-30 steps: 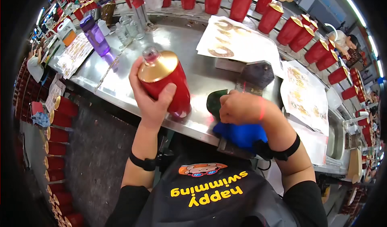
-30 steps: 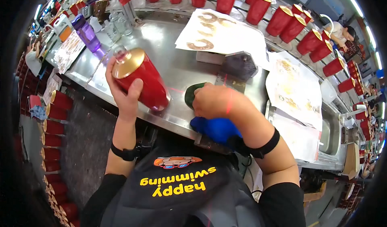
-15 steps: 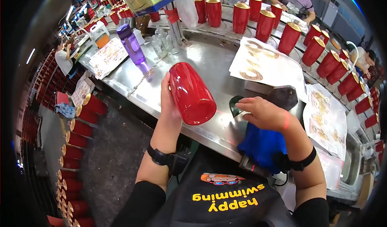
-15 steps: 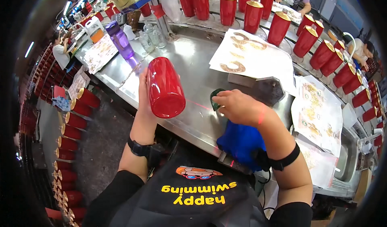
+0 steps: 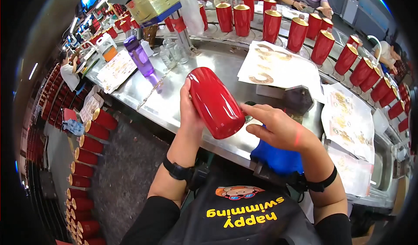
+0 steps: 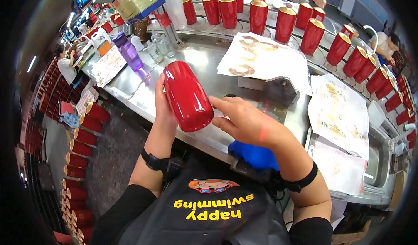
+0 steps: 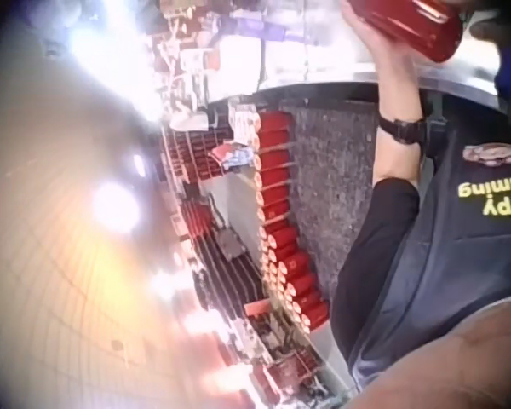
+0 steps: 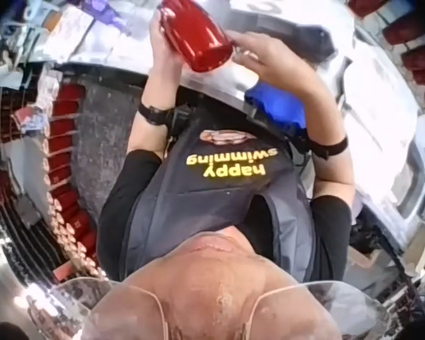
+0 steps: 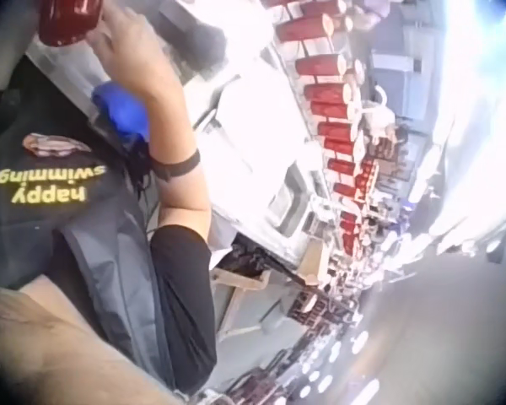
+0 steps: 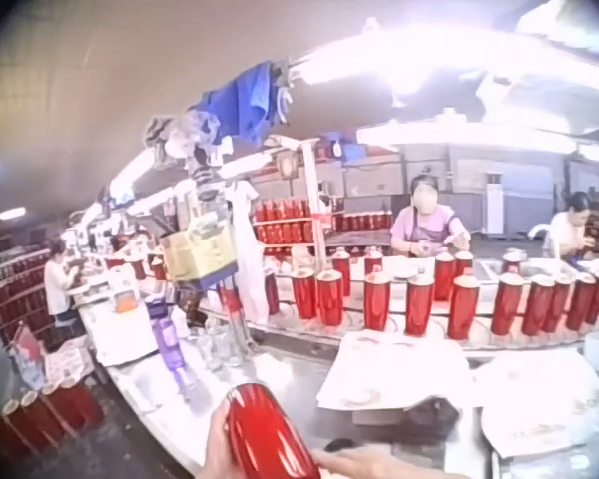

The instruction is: Applying decorative labels and gold seals to liquor bottles on a manufacturing conveyor line.

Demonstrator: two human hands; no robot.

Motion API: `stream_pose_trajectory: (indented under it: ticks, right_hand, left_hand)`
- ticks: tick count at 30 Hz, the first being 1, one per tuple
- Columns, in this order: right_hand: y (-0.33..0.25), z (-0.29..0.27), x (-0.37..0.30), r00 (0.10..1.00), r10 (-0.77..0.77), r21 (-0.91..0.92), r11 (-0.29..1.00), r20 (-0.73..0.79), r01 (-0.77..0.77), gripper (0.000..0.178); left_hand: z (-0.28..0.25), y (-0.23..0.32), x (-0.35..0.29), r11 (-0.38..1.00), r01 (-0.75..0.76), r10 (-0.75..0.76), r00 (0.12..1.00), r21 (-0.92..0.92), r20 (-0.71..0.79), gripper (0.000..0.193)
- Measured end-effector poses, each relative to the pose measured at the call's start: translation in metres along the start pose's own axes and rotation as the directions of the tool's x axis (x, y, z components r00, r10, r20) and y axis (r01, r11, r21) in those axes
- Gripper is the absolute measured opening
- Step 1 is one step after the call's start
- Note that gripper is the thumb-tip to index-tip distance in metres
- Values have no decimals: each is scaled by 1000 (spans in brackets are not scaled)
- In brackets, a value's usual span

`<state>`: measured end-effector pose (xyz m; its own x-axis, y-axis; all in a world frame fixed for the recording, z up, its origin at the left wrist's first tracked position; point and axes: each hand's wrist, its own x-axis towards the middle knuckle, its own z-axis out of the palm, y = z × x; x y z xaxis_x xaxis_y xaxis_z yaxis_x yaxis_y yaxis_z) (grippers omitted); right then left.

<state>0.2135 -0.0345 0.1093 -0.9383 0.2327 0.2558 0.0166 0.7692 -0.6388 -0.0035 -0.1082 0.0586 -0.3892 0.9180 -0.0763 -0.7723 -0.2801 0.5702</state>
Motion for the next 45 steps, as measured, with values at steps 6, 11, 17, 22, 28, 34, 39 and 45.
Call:
stream_pose_trajectory:
  ticks: [6,11,17,22,28,34,39,45]
  right_hand:
    - [20,20,-24,984,171,-7,985,43,-171,80]
    - [29,20,-40,947,293,-105,954,136,-280,86]
    - [42,-70,-43,986,112,-196,977,123,-86,50]
    - [153,-167,6,812,583,-689,597,20,-412,40]
    - [247,-155,80,682,729,-818,426,59,-385,69]
    - [262,-136,83,643,758,-861,395,109,-320,75]
    - [282,-147,55,644,743,-838,461,184,-293,69]
    - [282,-143,97,675,732,-810,448,89,-379,76]
  left_hand:
    - [4,-37,-15,712,-546,467,838,442,282,78]
    - [-7,-56,-20,697,-558,383,820,450,425,93]
    - [-15,-38,-24,753,-375,12,830,541,558,97]
    - [3,-29,-18,571,-519,62,800,636,597,90]
    - [19,-36,-20,60,-691,69,722,720,688,82]
    - [7,-27,-12,135,-686,-5,722,715,692,77]
    - [3,-29,-9,355,-601,31,773,716,634,72]
    - [-3,-31,-1,347,-592,34,783,727,621,71]
